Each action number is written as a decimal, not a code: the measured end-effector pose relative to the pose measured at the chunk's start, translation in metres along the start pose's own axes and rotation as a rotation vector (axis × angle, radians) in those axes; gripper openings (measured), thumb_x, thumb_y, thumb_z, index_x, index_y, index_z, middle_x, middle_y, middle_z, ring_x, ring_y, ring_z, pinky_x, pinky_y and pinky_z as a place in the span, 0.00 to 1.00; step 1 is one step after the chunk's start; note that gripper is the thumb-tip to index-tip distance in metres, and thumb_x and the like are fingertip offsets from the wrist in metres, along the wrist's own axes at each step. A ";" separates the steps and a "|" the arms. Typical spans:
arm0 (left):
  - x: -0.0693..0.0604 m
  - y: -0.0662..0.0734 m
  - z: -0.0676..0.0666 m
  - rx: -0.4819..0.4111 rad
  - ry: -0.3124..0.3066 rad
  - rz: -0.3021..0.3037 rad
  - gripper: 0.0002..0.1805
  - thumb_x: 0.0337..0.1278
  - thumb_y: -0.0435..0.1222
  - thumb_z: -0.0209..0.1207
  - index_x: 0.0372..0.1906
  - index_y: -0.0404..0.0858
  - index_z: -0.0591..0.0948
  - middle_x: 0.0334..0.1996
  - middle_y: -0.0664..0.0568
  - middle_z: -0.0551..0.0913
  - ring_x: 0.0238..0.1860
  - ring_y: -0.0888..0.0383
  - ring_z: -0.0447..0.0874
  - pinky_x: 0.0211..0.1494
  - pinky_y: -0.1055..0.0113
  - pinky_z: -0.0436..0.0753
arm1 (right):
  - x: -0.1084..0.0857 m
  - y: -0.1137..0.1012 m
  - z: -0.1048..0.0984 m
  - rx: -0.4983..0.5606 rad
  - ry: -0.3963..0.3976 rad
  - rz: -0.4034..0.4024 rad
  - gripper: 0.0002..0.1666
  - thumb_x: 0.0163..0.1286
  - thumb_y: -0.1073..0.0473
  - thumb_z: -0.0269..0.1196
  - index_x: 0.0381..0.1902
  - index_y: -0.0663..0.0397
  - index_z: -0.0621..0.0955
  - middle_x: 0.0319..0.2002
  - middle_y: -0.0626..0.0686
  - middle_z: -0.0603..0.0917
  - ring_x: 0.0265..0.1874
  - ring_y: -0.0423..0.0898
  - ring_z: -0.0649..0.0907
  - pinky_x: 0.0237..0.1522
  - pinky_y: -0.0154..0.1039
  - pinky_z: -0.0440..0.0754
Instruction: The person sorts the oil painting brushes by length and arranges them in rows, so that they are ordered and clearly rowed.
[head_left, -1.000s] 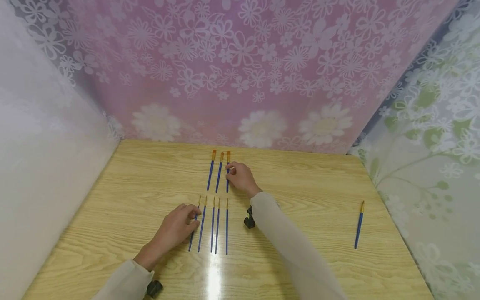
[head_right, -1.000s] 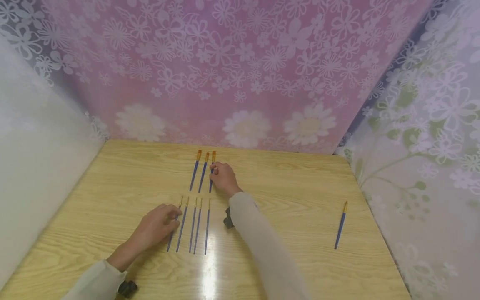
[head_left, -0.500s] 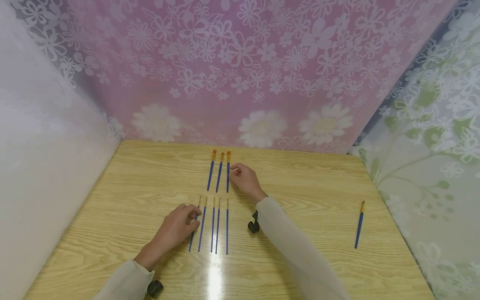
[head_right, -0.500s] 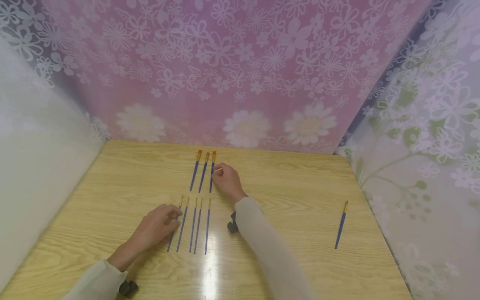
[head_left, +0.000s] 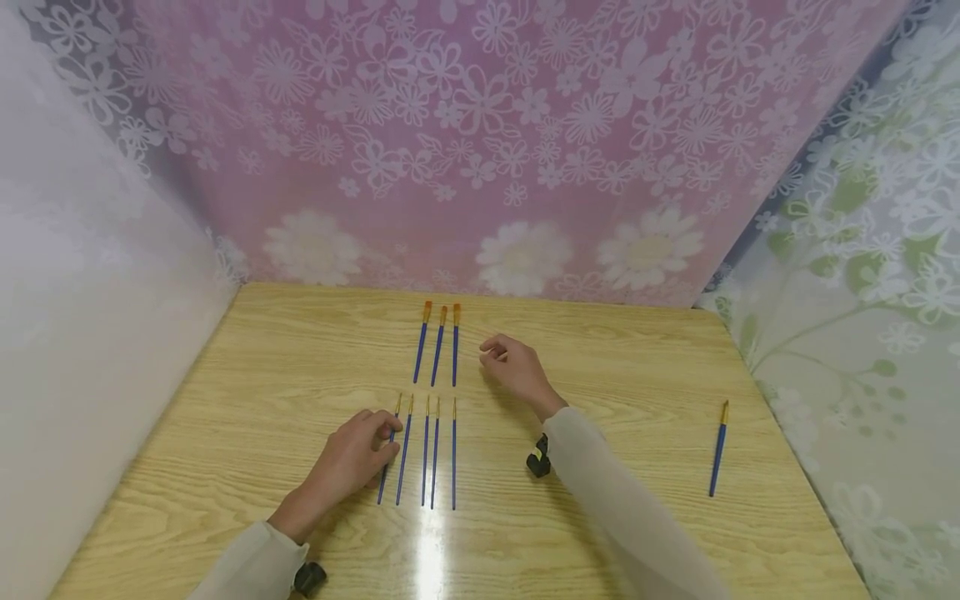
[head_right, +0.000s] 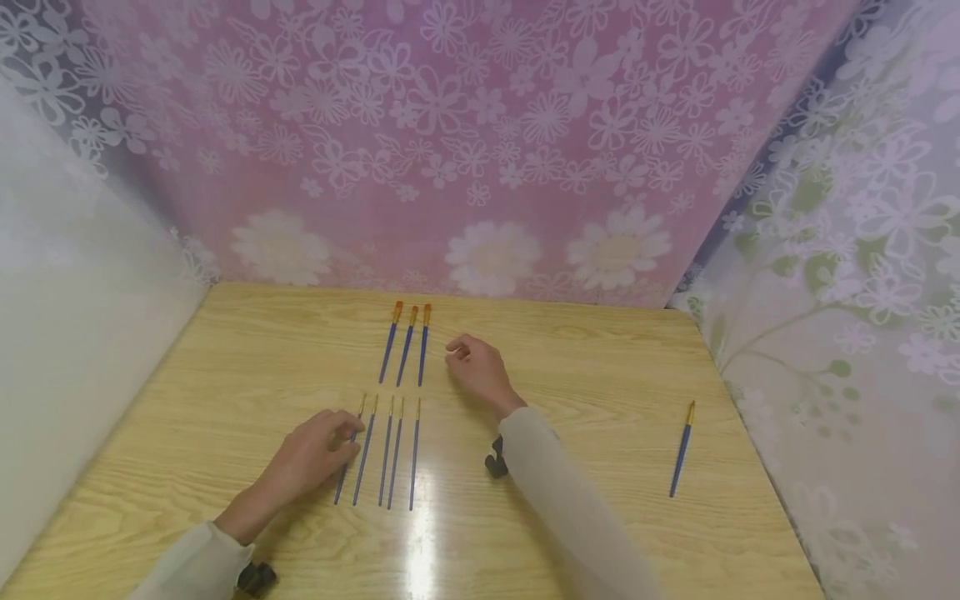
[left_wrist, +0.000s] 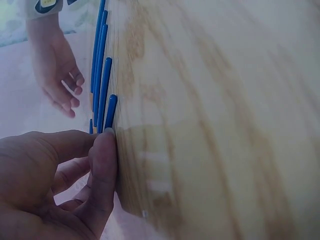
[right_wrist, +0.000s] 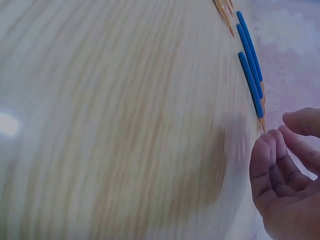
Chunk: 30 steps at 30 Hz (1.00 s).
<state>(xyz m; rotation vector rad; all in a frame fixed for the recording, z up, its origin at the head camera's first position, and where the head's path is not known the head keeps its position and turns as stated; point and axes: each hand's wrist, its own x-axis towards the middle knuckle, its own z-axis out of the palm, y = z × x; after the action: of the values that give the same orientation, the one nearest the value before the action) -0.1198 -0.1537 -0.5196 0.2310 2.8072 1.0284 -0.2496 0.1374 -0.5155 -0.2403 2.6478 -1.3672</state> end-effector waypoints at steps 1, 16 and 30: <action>0.000 0.000 0.000 0.000 0.000 0.001 0.12 0.71 0.33 0.69 0.56 0.43 0.87 0.44 0.53 0.83 0.33 0.62 0.78 0.39 0.64 0.82 | -0.002 0.001 -0.002 -0.007 0.001 -0.001 0.17 0.84 0.53 0.62 0.62 0.54 0.85 0.50 0.54 0.86 0.48 0.51 0.87 0.45 0.47 0.87; 0.001 -0.002 0.000 -0.005 -0.002 0.004 0.12 0.71 0.34 0.69 0.55 0.44 0.87 0.44 0.53 0.83 0.38 0.60 0.78 0.41 0.61 0.82 | -0.024 0.020 -0.037 -0.032 0.033 0.011 0.17 0.84 0.53 0.62 0.62 0.54 0.85 0.50 0.55 0.84 0.45 0.52 0.86 0.43 0.44 0.88; 0.000 0.000 0.000 -0.018 -0.007 0.004 0.12 0.72 0.34 0.68 0.56 0.43 0.87 0.45 0.52 0.83 0.36 0.61 0.78 0.39 0.62 0.82 | -0.045 0.046 -0.072 -0.104 0.080 -0.002 0.16 0.84 0.55 0.62 0.61 0.56 0.85 0.49 0.58 0.86 0.45 0.53 0.87 0.39 0.43 0.85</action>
<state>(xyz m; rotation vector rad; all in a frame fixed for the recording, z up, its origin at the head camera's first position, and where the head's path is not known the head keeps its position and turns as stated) -0.1196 -0.1544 -0.5195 0.2375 2.7916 1.0510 -0.2243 0.2303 -0.5091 -0.2048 2.7890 -1.2670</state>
